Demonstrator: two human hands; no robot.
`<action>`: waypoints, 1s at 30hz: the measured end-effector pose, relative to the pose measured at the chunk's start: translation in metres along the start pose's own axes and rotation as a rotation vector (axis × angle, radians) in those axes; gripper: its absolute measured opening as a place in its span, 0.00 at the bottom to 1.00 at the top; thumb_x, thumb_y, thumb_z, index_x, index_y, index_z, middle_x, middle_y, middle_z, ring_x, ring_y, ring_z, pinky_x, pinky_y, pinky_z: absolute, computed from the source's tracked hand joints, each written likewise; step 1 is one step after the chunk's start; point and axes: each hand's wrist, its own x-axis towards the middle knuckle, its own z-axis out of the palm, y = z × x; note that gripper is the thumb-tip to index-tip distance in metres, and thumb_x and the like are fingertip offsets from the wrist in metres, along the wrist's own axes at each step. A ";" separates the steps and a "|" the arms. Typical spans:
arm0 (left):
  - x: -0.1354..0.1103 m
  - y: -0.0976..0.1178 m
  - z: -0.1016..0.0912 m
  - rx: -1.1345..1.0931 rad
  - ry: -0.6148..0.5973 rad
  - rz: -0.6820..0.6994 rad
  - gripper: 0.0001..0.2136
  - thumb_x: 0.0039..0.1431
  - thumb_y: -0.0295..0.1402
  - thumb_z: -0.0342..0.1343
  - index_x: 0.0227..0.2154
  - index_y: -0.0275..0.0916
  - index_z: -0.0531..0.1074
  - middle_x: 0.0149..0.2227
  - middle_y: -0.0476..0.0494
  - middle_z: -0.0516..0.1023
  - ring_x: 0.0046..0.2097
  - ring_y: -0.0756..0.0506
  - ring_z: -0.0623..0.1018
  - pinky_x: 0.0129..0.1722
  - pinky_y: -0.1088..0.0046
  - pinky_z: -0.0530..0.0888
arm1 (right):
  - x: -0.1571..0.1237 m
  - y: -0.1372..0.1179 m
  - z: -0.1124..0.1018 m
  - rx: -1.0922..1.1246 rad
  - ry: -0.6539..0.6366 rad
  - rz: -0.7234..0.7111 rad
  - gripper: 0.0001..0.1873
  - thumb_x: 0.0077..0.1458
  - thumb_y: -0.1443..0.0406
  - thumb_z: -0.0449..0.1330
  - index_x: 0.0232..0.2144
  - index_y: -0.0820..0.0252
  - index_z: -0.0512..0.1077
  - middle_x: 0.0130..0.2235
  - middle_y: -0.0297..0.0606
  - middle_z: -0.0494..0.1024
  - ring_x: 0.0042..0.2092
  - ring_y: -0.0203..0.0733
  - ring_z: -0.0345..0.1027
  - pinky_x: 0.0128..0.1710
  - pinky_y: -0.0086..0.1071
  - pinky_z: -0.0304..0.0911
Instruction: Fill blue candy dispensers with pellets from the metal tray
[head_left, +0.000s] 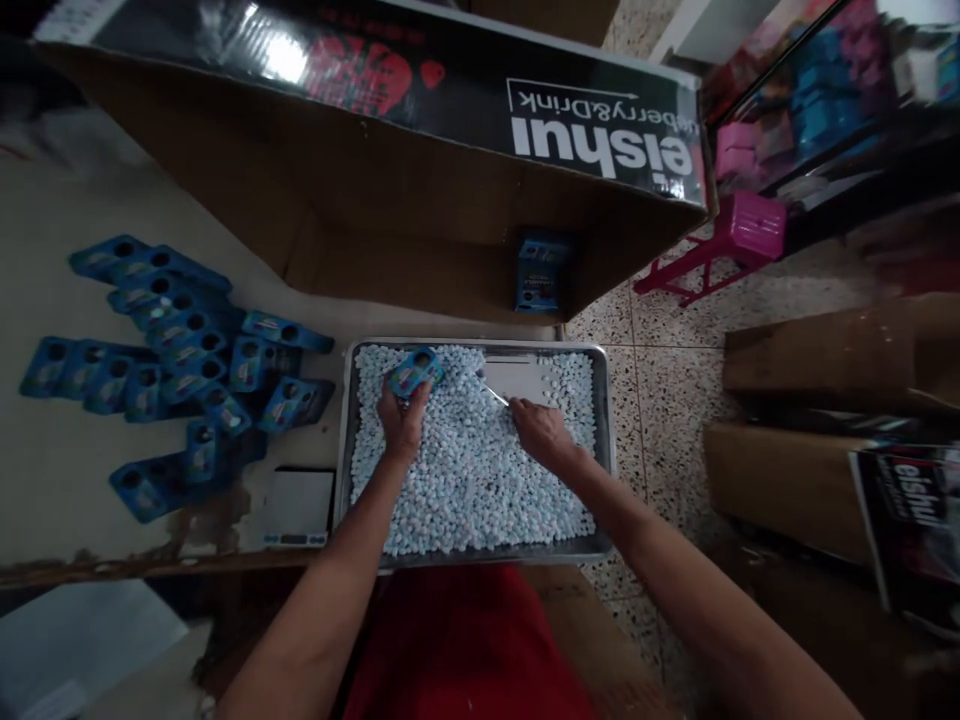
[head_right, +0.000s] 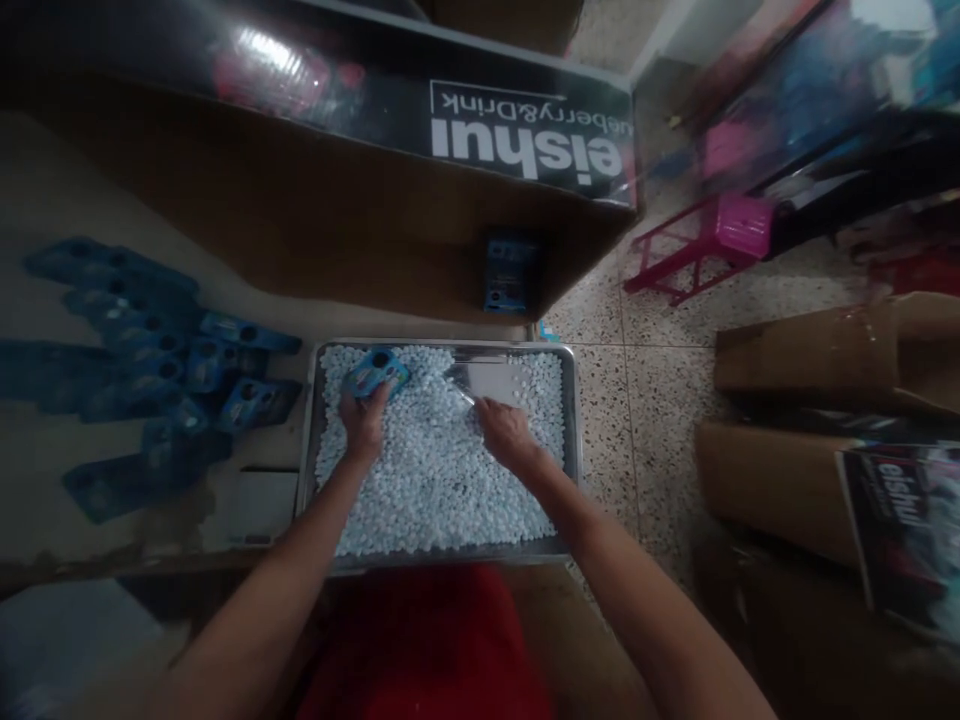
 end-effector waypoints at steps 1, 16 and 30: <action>-0.008 0.004 0.006 -0.016 0.022 -0.023 0.21 0.67 0.48 0.52 0.55 0.40 0.65 0.52 0.37 0.78 0.55 0.36 0.77 0.59 0.45 0.71 | -0.001 -0.008 0.006 0.061 0.024 -0.013 0.24 0.64 0.71 0.50 0.61 0.57 0.67 0.51 0.47 0.79 0.49 0.47 0.74 0.43 0.31 0.61; -0.004 0.041 -0.073 0.325 -0.112 0.246 0.22 0.52 0.26 0.59 0.51 0.43 0.74 0.53 0.38 0.79 0.57 0.35 0.76 0.61 0.52 0.71 | -0.075 -0.021 -0.035 0.776 0.038 -0.114 0.13 0.49 0.69 0.54 0.35 0.60 0.77 0.27 0.29 0.70 0.31 0.35 0.62 0.30 0.26 0.52; -0.012 0.049 -0.065 0.325 -0.283 0.396 0.30 0.44 0.16 0.51 0.52 0.43 0.74 0.56 0.40 0.77 0.61 0.36 0.73 0.64 0.51 0.69 | -0.056 -0.055 -0.119 0.844 -0.386 0.035 0.11 0.45 0.67 0.62 0.33 0.64 0.79 0.17 0.30 0.73 0.19 0.34 0.66 0.20 0.26 0.55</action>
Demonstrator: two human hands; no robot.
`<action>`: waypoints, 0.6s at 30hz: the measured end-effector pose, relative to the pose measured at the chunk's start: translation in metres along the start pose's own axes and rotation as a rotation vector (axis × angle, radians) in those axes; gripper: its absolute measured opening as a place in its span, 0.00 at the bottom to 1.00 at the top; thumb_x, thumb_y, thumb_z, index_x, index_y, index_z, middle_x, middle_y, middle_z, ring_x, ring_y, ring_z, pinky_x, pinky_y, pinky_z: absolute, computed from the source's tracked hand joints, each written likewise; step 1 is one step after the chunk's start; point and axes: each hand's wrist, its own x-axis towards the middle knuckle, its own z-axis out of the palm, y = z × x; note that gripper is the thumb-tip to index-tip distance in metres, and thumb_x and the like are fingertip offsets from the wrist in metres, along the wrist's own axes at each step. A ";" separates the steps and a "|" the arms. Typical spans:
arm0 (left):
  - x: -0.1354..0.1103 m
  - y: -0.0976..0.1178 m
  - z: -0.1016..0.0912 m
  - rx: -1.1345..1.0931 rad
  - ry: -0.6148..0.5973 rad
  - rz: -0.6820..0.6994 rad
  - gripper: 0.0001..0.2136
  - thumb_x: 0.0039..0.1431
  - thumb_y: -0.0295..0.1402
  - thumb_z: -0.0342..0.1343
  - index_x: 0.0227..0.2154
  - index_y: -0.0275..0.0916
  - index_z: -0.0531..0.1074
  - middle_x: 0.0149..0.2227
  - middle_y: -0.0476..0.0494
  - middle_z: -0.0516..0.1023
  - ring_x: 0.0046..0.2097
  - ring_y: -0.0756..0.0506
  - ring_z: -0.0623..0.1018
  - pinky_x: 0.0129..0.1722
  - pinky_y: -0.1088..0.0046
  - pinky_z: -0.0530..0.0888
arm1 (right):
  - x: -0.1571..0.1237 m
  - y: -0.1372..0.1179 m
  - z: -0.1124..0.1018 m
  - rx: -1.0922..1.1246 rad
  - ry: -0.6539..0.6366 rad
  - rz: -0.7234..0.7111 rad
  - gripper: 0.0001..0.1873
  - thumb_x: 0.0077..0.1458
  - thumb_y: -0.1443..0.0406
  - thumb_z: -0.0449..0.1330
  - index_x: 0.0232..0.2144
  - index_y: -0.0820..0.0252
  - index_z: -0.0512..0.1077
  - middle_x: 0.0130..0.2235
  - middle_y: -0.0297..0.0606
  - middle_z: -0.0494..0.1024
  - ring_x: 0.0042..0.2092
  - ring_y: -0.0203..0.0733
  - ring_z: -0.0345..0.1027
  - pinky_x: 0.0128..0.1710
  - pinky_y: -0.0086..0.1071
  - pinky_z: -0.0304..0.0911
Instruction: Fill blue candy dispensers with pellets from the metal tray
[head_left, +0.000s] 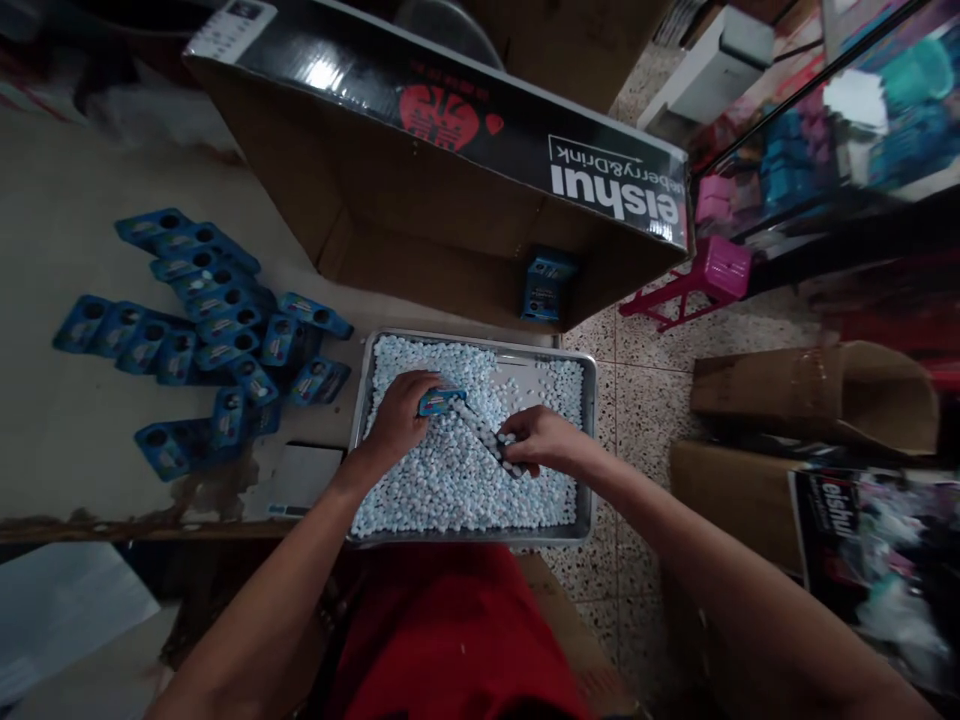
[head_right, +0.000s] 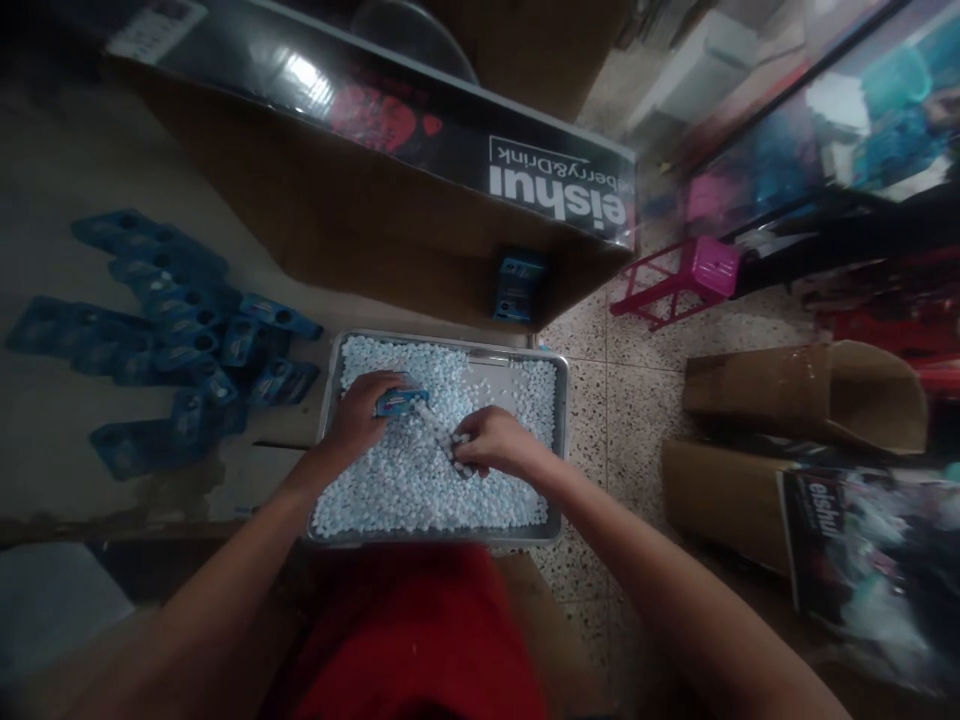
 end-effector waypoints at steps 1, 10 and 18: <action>0.000 0.000 0.001 -0.003 0.005 0.003 0.30 0.44 0.16 0.51 0.52 0.43 0.74 0.56 0.40 0.77 0.61 0.36 0.73 0.63 0.51 0.69 | 0.001 -0.003 -0.002 0.005 -0.012 0.014 0.10 0.45 0.66 0.62 0.32 0.64 0.79 0.17 0.31 0.73 0.19 0.34 0.65 0.20 0.26 0.55; 0.000 -0.007 0.012 -0.046 0.068 -0.011 0.22 0.52 0.21 0.57 0.51 0.42 0.73 0.53 0.40 0.78 0.57 0.37 0.75 0.60 0.53 0.73 | -0.027 0.002 -0.007 0.061 -0.030 0.052 0.12 0.50 0.66 0.62 0.37 0.62 0.80 0.21 0.32 0.76 0.19 0.32 0.63 0.21 0.26 0.56; -0.034 -0.020 0.077 -0.205 0.579 -0.207 0.23 0.63 0.38 0.61 0.60 0.43 0.66 0.62 0.36 0.70 0.64 0.39 0.71 0.67 0.52 0.66 | -0.015 0.131 0.064 -0.744 0.476 0.327 0.12 0.65 0.70 0.53 0.48 0.61 0.73 0.36 0.42 0.82 0.36 0.42 0.77 0.31 0.30 0.56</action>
